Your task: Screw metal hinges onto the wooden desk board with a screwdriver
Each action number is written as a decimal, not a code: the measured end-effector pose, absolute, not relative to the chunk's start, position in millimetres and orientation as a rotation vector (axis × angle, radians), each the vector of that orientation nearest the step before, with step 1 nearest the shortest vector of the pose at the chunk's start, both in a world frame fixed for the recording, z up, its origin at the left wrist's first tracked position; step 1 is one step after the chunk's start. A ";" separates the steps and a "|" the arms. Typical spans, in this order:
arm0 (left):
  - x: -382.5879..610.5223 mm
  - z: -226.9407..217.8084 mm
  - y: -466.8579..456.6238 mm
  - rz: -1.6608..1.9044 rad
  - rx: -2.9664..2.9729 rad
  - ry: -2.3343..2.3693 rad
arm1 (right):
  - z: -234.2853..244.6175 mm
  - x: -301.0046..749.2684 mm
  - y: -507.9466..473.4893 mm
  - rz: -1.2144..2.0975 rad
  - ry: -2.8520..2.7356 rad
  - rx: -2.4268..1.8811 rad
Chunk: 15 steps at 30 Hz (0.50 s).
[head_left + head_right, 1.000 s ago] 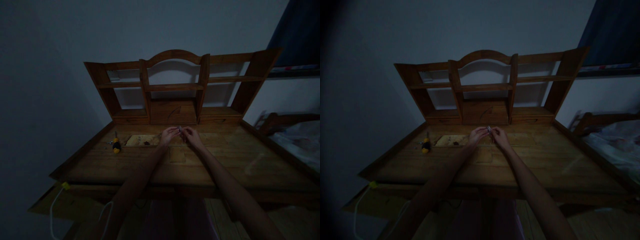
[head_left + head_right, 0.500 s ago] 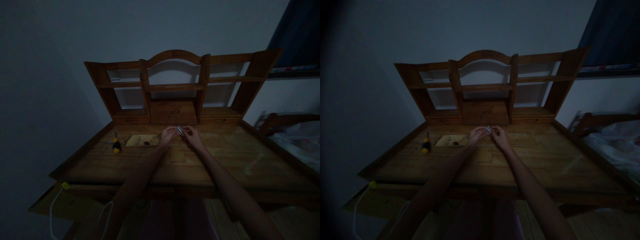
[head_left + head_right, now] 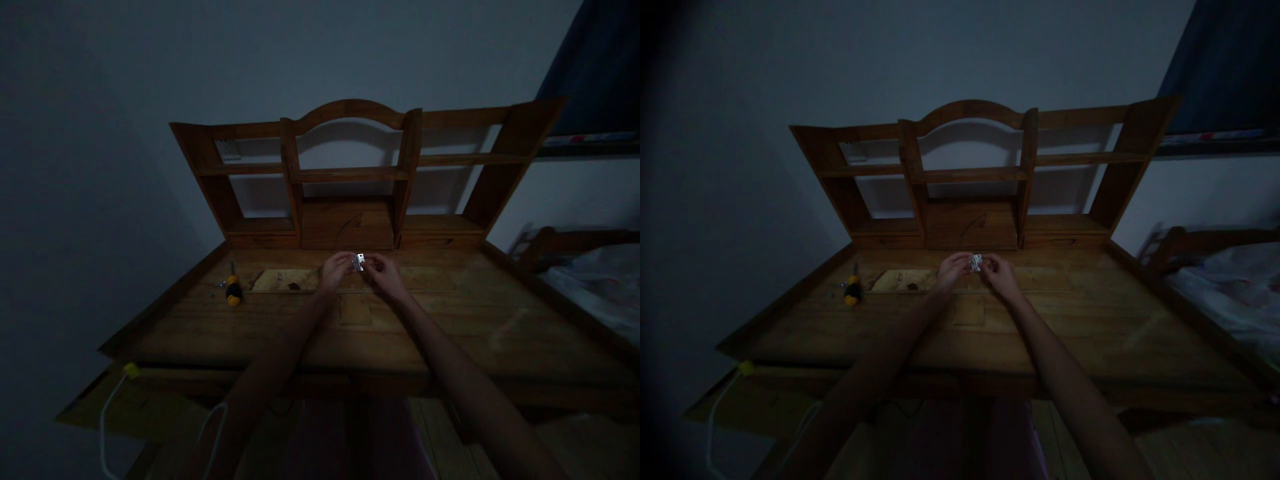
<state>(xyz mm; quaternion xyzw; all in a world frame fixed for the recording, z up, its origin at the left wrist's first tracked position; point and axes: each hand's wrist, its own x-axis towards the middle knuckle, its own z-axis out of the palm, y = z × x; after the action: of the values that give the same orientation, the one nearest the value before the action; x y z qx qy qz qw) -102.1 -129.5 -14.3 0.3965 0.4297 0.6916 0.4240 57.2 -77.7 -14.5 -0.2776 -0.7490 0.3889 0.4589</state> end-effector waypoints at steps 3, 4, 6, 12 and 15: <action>-101.4 -12.1 -130.1 1.666 1.017 1.131 | -15.3 56.5 -74.2 1.114 -1.734 -0.654; -100.8 -11.2 -130.9 1.639 1.031 1.135 | -15.8 56.4 -72.5 1.159 -1.691 -0.647; -99.3 -9.7 -132.9 1.599 1.058 1.117 | -16.5 56.3 -69.6 1.216 -1.621 -0.640; -95.5 -8.2 -138.2 1.585 1.100 1.051 | -15.5 56.5 -67.3 1.234 -1.569 -0.651; -94.7 -7.4 -140.0 1.595 1.105 1.022 | -15.8 56.3 -66.9 1.204 -1.576 -0.657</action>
<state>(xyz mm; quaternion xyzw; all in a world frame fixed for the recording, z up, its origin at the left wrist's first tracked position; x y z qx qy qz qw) -94.7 -140.0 -7.4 0.4484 0.4148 0.6468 0.4566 56.3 -66.9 -15.8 -0.2720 -0.6524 0.4983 0.5020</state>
